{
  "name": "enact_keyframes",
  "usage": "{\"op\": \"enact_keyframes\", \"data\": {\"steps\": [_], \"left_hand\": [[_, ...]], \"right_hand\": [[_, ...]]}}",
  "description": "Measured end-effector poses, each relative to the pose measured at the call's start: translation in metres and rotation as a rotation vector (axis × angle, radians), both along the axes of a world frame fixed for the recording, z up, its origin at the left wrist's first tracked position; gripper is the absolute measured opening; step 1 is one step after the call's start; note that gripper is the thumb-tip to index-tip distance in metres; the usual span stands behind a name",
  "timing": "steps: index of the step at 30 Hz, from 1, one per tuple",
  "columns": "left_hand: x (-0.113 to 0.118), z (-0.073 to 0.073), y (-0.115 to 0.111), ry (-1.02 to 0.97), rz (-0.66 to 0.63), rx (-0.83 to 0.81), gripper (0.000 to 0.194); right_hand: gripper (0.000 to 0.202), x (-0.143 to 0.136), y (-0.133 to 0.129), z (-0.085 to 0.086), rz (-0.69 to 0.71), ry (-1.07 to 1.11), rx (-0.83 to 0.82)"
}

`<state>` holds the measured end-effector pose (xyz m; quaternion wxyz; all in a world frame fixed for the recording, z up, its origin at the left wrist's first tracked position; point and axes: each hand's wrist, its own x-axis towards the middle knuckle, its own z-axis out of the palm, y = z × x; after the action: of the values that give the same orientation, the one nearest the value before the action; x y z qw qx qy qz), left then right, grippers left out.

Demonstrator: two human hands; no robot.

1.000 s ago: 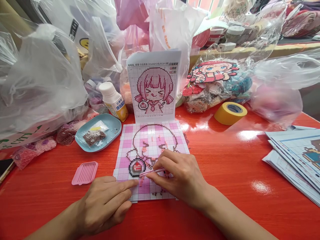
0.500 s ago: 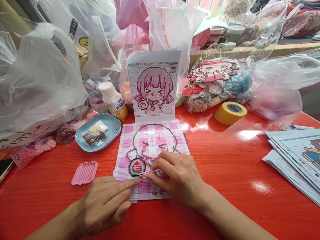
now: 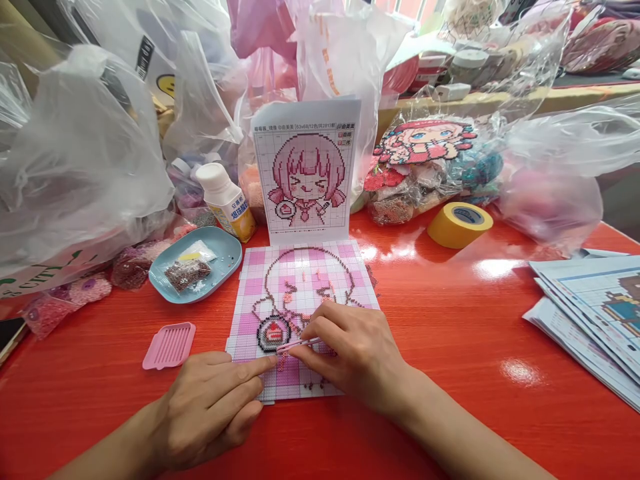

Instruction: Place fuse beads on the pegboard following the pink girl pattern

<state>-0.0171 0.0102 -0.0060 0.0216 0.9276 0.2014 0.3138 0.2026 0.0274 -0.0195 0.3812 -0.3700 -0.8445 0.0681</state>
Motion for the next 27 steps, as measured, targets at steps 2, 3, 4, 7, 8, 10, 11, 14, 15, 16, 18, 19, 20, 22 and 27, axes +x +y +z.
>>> {"op": "enact_keyframes", "data": {"steps": [2,3,4,7,8,10,11,14,15,16,18,19,20,22,27], "left_hand": [[-0.0001,-0.0004,-0.0008,0.002,0.002,-0.001,0.031],[-0.0001,-0.0005,-0.0012,-0.001,0.000,-0.003,0.031],[0.0000,-0.0005,-0.0014,-0.005,-0.002,-0.005,0.032],[0.0002,-0.0002,-0.0012,-0.015,-0.005,-0.013,0.032],[0.0002,-0.0001,-0.0011,-0.014,-0.006,-0.013,0.032],[-0.0001,0.0000,-0.0010,-0.012,-0.005,-0.008,0.031],[-0.0003,0.0000,-0.0011,-0.013,-0.006,-0.004,0.031],[-0.0004,0.0000,-0.0014,-0.020,-0.004,0.003,0.030],[-0.0003,0.0000,-0.0014,-0.022,-0.003,0.003,0.030],[-0.0002,0.0000,-0.0013,-0.022,-0.002,0.003,0.031],[0.0001,-0.0001,-0.0007,-0.022,0.002,0.006,0.032],[0.0003,-0.0002,-0.0003,-0.022,0.003,0.005,0.031],[0.0003,-0.0004,0.0001,-0.025,0.003,0.004,0.031],[0.0004,-0.0007,0.0006,-0.026,0.004,-0.001,0.031],[0.0001,-0.0009,-0.0003,-0.025,0.000,0.001,0.033]], "right_hand": [[0.017,0.0002,0.0002,-0.0004,-0.004,0.002,0.008],[0.018,0.0003,0.0003,-0.0006,-0.005,0.001,0.010],[0.018,0.0005,0.0003,-0.0007,-0.006,0.000,0.010],[0.018,0.0007,0.0003,-0.0007,-0.005,-0.003,0.005],[0.018,0.0006,0.0003,-0.0006,-0.004,-0.003,0.004],[0.018,0.0003,0.0002,-0.0006,-0.002,-0.004,0.005],[0.018,0.0001,0.0001,-0.0007,-0.002,-0.006,0.007],[0.019,-0.0007,0.0000,-0.0014,0.002,-0.013,0.011],[0.019,-0.0010,0.0000,-0.0018,0.004,-0.013,0.009],[0.019,-0.0012,-0.0001,-0.0021,0.007,-0.013,0.006],[0.019,-0.0014,-0.0003,-0.0026,0.010,-0.012,0.001],[0.019,-0.0013,-0.0003,-0.0026,0.010,-0.012,0.001],[0.019,-0.0012,-0.0003,-0.0025,0.009,-0.012,0.002],[0.019,-0.0006,0.0000,-0.0018,0.005,-0.008,0.008],[0.018,0.0014,0.0015,0.0006,0.006,0.005,0.023]]}}
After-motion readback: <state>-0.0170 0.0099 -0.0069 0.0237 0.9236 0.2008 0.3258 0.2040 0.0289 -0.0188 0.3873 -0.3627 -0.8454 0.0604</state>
